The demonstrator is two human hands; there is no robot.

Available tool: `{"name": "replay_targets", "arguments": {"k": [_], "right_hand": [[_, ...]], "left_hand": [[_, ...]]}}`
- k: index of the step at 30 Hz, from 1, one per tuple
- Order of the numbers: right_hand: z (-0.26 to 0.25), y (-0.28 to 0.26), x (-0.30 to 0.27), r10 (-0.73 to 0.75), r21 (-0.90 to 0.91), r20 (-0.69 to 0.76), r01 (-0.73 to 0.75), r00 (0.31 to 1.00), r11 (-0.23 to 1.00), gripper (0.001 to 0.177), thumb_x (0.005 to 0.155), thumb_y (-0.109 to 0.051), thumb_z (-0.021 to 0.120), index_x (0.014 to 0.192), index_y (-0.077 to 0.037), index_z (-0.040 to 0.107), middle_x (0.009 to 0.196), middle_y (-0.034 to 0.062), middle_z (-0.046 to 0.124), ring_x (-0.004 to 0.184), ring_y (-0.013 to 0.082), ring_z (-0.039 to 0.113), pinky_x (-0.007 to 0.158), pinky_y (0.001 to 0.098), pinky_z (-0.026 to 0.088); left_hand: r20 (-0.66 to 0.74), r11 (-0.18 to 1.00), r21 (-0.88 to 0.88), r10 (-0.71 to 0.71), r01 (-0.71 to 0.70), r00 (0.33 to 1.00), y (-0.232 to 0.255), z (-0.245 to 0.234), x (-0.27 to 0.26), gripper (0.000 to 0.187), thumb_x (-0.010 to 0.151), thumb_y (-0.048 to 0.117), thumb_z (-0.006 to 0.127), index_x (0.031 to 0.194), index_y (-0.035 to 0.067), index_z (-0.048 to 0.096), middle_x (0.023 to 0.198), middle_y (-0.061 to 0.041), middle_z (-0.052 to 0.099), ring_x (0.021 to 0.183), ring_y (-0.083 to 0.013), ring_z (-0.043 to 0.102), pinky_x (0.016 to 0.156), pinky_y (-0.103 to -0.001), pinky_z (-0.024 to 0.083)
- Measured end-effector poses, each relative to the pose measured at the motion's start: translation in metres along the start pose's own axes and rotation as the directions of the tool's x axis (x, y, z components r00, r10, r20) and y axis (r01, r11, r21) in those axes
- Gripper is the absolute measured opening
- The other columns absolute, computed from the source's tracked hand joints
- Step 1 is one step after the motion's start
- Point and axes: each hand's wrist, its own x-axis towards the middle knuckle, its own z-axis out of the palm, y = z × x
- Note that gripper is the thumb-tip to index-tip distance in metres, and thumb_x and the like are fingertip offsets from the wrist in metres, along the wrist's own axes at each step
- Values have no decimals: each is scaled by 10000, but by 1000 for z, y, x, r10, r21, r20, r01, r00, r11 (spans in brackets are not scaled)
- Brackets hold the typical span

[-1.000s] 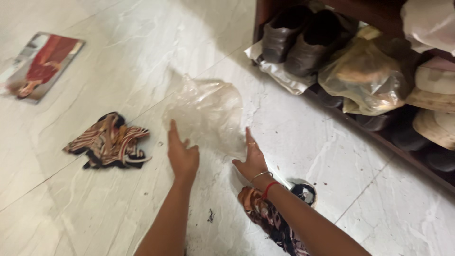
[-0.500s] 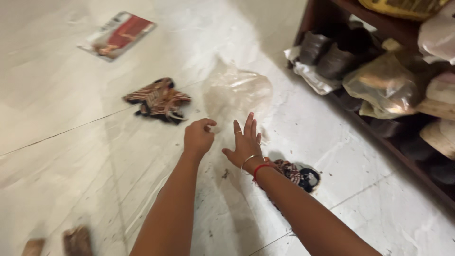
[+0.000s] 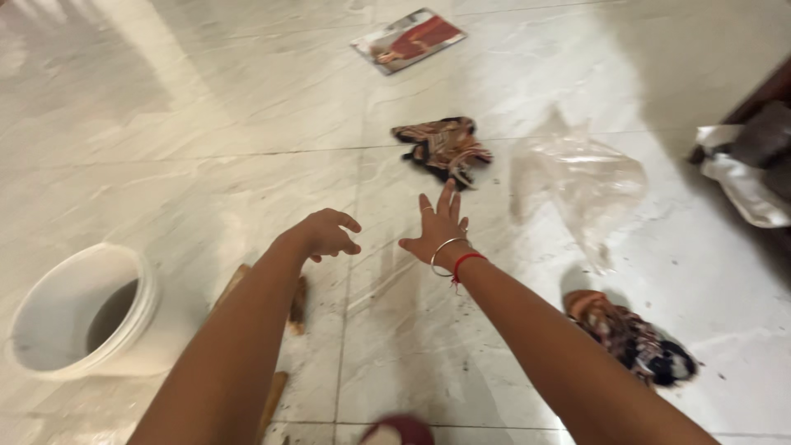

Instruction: The person cleans a black mat with a cloth, then organizes shoes on a shelf and places a wooden stick into a plastic bag.

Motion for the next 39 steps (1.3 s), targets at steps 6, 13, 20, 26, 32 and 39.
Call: {"name": "replay_targets", "arguments": {"k": [6, 13, 20, 26, 32, 39], "right_hand": [[49, -28, 25, -16, -62, 125, 24, 992, 998, 974, 864, -438, 763, 1614, -139, 219, 1685, 246, -188, 1572, 453, 37, 1191, 624, 278], [122, -96, 2, -461, -23, 262, 483, 848, 876, 915, 854, -346, 774, 1584, -115, 272, 1674, 242, 113, 1494, 381, 315, 1193, 399, 345], [162, -163, -28, -516, -200, 435, 638, 738, 744, 928, 870, -429, 753, 1596, -217, 216, 1688, 114, 133, 1549, 334, 162, 1212, 622, 161], [199, -176, -42, -640, -200, 474, 782, 604, 590, 956, 848, -454, 760, 1602, -238, 213, 1658, 117, 244, 1528, 360, 191, 1193, 688, 86], [226, -185, -65, -562, -188, 398, 664, 726, 724, 852, 803, -469, 811, 1503, -256, 374, 1527, 96, 413, 1502, 325, 263, 1203, 702, -14], [219, -194, -73, -619, -111, 151, 635, 771, 764, 510, 772, -419, 820, 1102, -104, 592, 1196, 70, 618, 1249, 261, 546, 1199, 676, 4]], "left_hand": [[-1, 996, -64, -67, 66, 998, -85, -24, -14, 611, 790, 281, 813, 1377, 267, 644, 1198, -100, 763, 1090, -243, 732, 816, -416, 612], [-14, 956, 292, 24, -19, 1000, -193, 6, -35, 622, 795, 308, 866, 1373, 257, 645, 1358, -98, 614, 1232, -288, 598, 1011, -420, 516], [-46, 959, 257, -109, 117, 993, -257, 59, -81, 704, 746, 380, 862, 1370, 231, 573, 1282, -70, 689, 1188, -271, 654, 970, -436, 530], [134, 933, 269, -280, 237, 950, -253, 96, -120, 554, 738, 605, 830, 1083, 188, 708, 1144, -36, 741, 1073, -223, 703, 876, -389, 546], [65, 966, 61, -254, 250, 965, -259, 134, -136, 483, 729, 555, 826, 982, 155, 732, 1051, -55, 741, 1017, -248, 699, 862, -407, 560], [-188, 968, -91, -247, 233, 951, -281, 160, -133, 418, 764, 358, 765, 1103, 136, 666, 1057, -82, 723, 1013, -298, 703, 855, -441, 563]]}}
